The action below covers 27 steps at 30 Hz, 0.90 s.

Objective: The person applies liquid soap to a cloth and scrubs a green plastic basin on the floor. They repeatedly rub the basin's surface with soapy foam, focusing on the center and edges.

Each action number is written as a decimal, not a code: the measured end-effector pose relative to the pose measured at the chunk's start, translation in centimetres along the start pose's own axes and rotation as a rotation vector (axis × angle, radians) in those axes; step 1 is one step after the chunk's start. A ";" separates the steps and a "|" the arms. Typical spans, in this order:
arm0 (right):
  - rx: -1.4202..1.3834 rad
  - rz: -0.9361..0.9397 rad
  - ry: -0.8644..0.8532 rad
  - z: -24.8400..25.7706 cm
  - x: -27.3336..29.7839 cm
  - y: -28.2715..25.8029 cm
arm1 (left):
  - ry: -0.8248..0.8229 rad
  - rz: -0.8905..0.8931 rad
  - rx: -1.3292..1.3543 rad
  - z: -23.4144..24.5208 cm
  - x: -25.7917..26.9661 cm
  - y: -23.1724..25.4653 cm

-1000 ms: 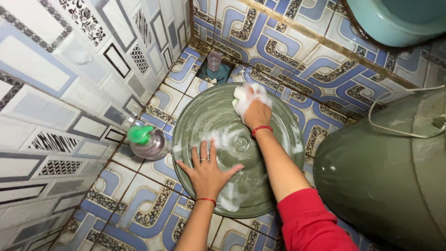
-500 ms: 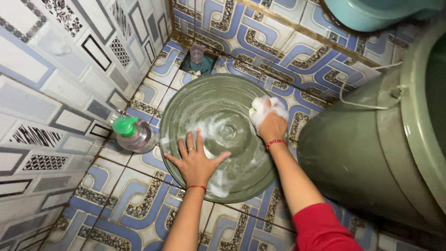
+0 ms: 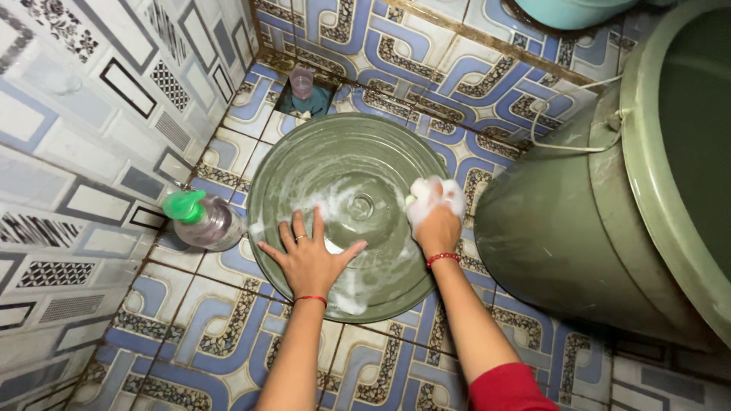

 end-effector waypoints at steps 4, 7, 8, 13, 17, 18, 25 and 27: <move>0.018 0.165 0.141 -2.0 -2.0 1.1 | 0.012 -0.021 0.024 -0.1 0.0 0.0; -0.061 -0.016 -0.051 -3.2 -4.0 2.1 | 0.004 -0.034 0.060 0.1 -0.3 0.1; -0.054 -0.017 -0.086 -3.2 -4.5 2.1 | -0.012 -0.033 0.072 0.1 -0.3 0.1; -0.025 0.078 -0.095 -3.1 -5.9 1.5 | 0.028 -0.185 0.243 -0.3 -0.8 2.3; -0.031 0.176 -0.037 -3.0 -6.4 1.4 | 0.009 -0.367 0.275 -1.0 -1.0 5.4; -0.024 0.167 -0.054 -3.2 -6.8 1.0 | -0.008 -0.382 0.274 -1.1 -1.2 5.8; -0.050 0.310 -0.108 -1.6 -9.6 -1.8 | -0.008 -0.377 0.253 -1.5 -1.3 6.3; -0.003 0.355 -0.093 -1.3 -10.1 -2.5 | 0.031 -0.362 0.259 -1.6 -0.9 6.3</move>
Point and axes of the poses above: each hand's wrist, its own x-axis away from the middle knuckle, its own z-axis out of the back of the hand, y = z × x, the point moved 4 cm from there along -x, towards the middle knuckle, and after that the axes turned 11 degrees about z, right-handed, at the moved point
